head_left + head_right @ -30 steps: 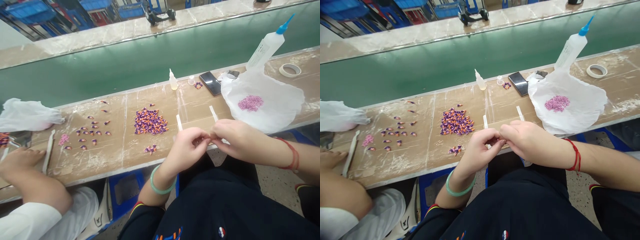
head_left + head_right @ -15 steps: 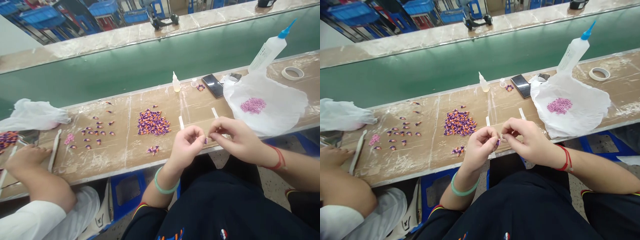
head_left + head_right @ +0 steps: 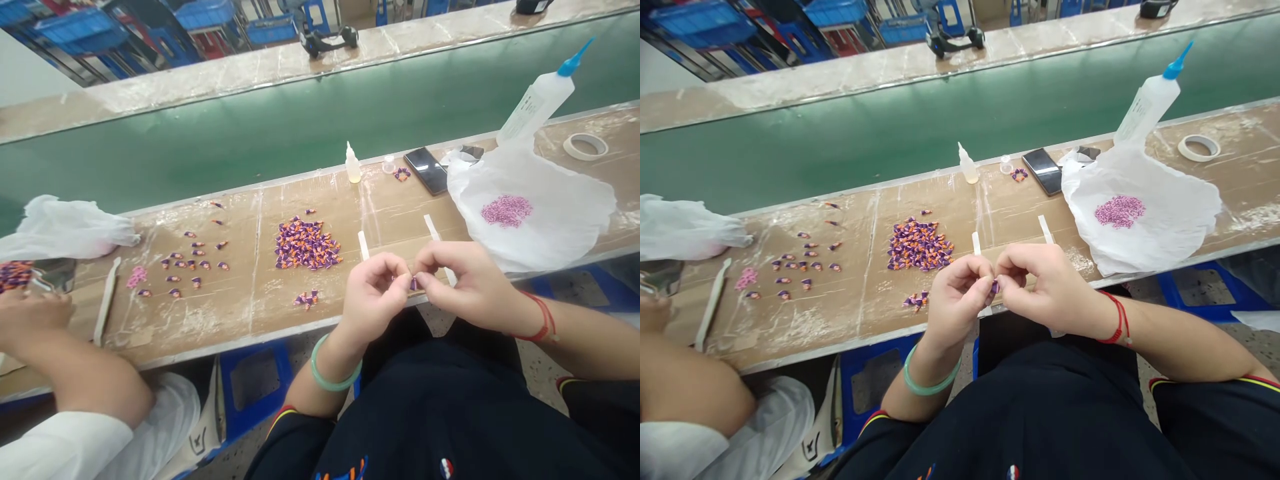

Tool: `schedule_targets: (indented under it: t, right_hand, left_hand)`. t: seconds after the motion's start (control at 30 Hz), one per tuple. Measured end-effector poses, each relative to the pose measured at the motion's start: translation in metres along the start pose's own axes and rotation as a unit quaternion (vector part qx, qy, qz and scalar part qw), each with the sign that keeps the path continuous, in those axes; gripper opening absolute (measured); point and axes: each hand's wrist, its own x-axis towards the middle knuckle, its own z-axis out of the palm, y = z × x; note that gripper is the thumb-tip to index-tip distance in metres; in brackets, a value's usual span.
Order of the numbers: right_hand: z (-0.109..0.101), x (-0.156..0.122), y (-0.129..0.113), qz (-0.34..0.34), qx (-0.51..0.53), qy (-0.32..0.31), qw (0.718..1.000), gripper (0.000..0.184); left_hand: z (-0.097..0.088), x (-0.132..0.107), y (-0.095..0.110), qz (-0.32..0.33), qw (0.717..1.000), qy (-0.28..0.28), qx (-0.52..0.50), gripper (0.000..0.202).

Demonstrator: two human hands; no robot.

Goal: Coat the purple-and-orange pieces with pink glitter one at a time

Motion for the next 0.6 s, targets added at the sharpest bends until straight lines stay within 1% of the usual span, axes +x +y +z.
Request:
schedule_targets:
  t: [0.07,0.17,0.27,0.37,0.4,0.47,0.53,0.6]
  right_hand:
    - [0.001,0.001,0.0,-0.016,0.0,0.002,1.0,0.014]
    - [0.0,0.003,-0.001,-0.034,-0.009,-0.015,0.999,0.015]
    - [-0.004,0.004,0.0,-0.045,-0.029,-0.035,0.998,0.014]
    - [-0.007,0.005,0.013,-0.066,-0.085,-0.071,0.992,0.013]
    - [-0.007,0.005,0.02,-0.073,-0.118,-0.091,0.986,0.013]
    - [-0.005,0.005,0.04,-0.077,-0.199,-0.146,0.966,0.016]
    - [0.0,0.005,0.058,-0.057,-0.278,-0.202,0.937,0.018]
    - [0.007,0.006,0.07,-0.038,-0.338,-0.246,0.908,0.017]
  left_hand:
    - [-0.003,-0.001,-0.003,-0.011,0.999,-0.003,-0.041,0.021]
    - [-0.008,-0.003,-0.006,-0.021,0.997,-0.003,-0.079,0.021]
    - [-0.017,-0.006,-0.006,-0.01,0.998,0.005,-0.07,0.02]
    - [-0.03,-0.011,-0.009,-0.005,0.998,0.035,-0.049,0.019]
    - [-0.035,-0.013,-0.012,-0.013,0.998,0.051,-0.043,0.019]
    - [-0.045,-0.019,-0.021,-0.048,0.995,0.08,-0.032,0.022]
    - [-0.052,-0.027,-0.032,-0.093,0.99,0.102,-0.021,0.023]
    - [-0.055,-0.034,-0.044,-0.131,0.985,0.111,-0.011,0.024]
